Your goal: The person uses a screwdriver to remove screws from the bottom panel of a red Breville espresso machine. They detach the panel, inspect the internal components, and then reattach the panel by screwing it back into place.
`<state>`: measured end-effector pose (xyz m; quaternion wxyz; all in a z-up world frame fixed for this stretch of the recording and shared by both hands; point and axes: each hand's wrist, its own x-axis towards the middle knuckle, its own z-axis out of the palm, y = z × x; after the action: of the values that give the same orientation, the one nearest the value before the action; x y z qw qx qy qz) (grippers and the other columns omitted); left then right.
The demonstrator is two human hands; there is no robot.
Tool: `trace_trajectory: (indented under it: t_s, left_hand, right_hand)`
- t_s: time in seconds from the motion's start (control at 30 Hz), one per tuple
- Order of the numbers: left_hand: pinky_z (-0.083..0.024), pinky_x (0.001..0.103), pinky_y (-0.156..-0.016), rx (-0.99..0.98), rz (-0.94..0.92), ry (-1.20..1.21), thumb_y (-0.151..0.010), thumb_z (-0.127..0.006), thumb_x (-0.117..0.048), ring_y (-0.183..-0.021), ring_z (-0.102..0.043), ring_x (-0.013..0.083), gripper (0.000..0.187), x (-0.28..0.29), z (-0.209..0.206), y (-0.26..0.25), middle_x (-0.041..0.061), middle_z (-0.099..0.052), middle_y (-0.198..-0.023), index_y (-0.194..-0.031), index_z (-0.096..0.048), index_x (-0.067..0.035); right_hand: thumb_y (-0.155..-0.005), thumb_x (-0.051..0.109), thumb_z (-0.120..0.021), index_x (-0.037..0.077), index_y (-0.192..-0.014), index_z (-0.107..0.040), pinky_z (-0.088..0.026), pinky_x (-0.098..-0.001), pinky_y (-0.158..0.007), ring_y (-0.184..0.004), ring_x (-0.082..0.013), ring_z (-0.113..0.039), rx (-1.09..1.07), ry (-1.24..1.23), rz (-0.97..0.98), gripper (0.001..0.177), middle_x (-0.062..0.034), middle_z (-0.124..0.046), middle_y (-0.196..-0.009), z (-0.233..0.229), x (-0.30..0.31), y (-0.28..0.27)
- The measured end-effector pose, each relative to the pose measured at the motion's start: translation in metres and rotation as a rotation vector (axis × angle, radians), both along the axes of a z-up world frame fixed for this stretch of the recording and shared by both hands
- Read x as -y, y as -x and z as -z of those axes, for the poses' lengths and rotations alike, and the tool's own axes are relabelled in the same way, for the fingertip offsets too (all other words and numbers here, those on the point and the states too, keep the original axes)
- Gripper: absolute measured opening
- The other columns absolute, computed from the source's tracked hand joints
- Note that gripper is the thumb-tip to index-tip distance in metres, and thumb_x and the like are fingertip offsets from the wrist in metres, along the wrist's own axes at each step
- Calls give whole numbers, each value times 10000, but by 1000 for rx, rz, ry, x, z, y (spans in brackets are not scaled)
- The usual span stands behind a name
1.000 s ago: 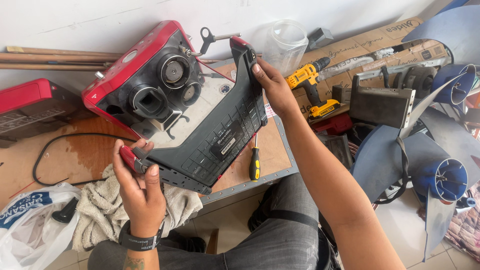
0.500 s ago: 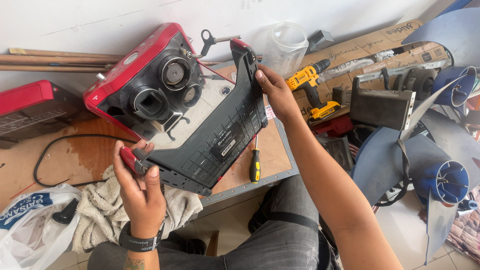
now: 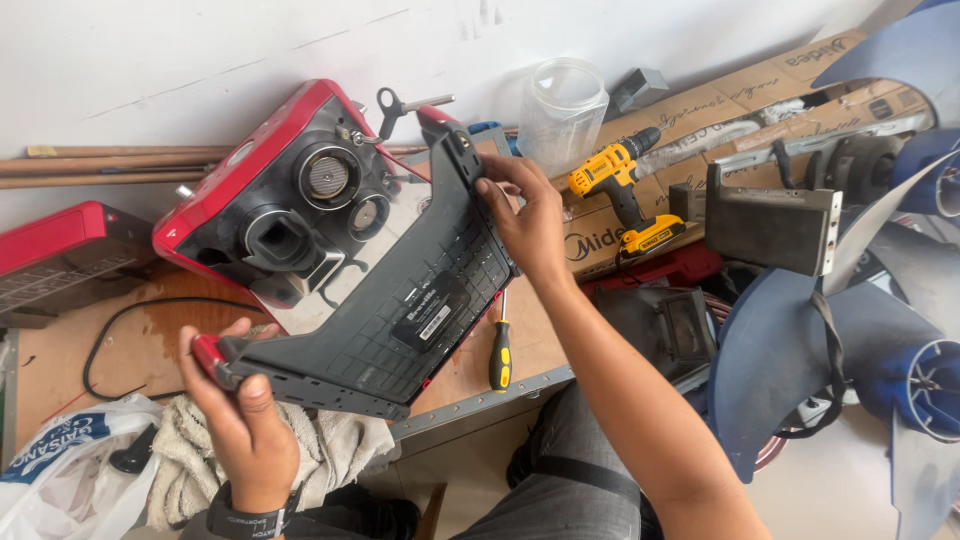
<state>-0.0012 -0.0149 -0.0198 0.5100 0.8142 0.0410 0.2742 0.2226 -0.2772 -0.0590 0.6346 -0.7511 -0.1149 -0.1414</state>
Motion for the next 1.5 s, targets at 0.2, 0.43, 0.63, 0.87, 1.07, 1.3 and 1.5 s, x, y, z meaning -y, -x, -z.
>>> trace_trajectory:
  t_s: [0.2,0.43,0.63,0.87,1.07,1.3,1.5]
  left_hand:
    - [-473,461,-1175,36,-49,14,-1187,-448,-549,-1330,-593,374,793,12,9,-5,230,-481,-1484,-1669,-81,-38]
    - [-491,497,-1158,58,-83,-54,-1193,-425,-580,-1279,-573,359,781,22,9,-13,249,-459,-1426,-1622,-72,-31]
    - [-531,497,-1132,63,-123,-101,-1198,-400,-591,-1219,-563,328,758,28,8,-17,241,-472,-1396,-1621,-99,-38]
    - [-543,495,-1136,55,-126,-105,-1217,-390,-597,-1238,-594,331,752,28,10,-17,234,-483,-1392,-1629,-89,-44]
    - [-544,488,-1114,45,-137,-117,-1209,-382,-603,-1212,-609,346,757,29,8,-18,236,-481,-1389,-1628,-82,-50]
    - [-544,482,-1108,32,-129,-105,-1217,-383,-596,-1208,-616,357,753,28,7,-17,241,-470,-1394,-1642,-67,-60]
    - [-547,486,-1113,51,-130,-138,-1212,-382,-608,-1267,-560,355,740,27,9,-16,248,-456,-1402,-1622,-88,-68]
  right_hand:
    - [-896,34,-820,38,-1158,-710,-571,-271,-828,-956,-157,-707,266,-175,202,284,-87,-709,-1088,-27,-20,3]
    - [-896,26,-838,21,-1041,-708,-569,-254,-759,-806,-140,-691,219,-256,293,195,-60,-704,-968,-24,-37,-7]
    - [-944,45,-780,30,-1084,-668,-597,-277,-772,-834,-142,-741,222,-197,217,180,-46,-723,-966,-25,-30,-9]
    - [-935,62,-794,36,-1071,-629,-588,-298,-725,-798,-181,-731,257,-13,76,215,-67,-713,-947,-23,-11,-23]
    - [-937,58,-777,46,-1068,-605,-609,-285,-730,-799,-164,-722,324,-4,26,217,-60,-677,-922,-23,-8,-31]
    - [-936,38,-773,40,-1080,-604,-563,-267,-750,-790,-132,-670,329,-71,20,222,-53,-670,-915,-2,-6,-36]
    - [-1059,61,-657,20,-1120,-599,-525,-284,-821,-855,-128,-605,-55,-870,-244,94,-45,-633,-972,22,-4,-33]
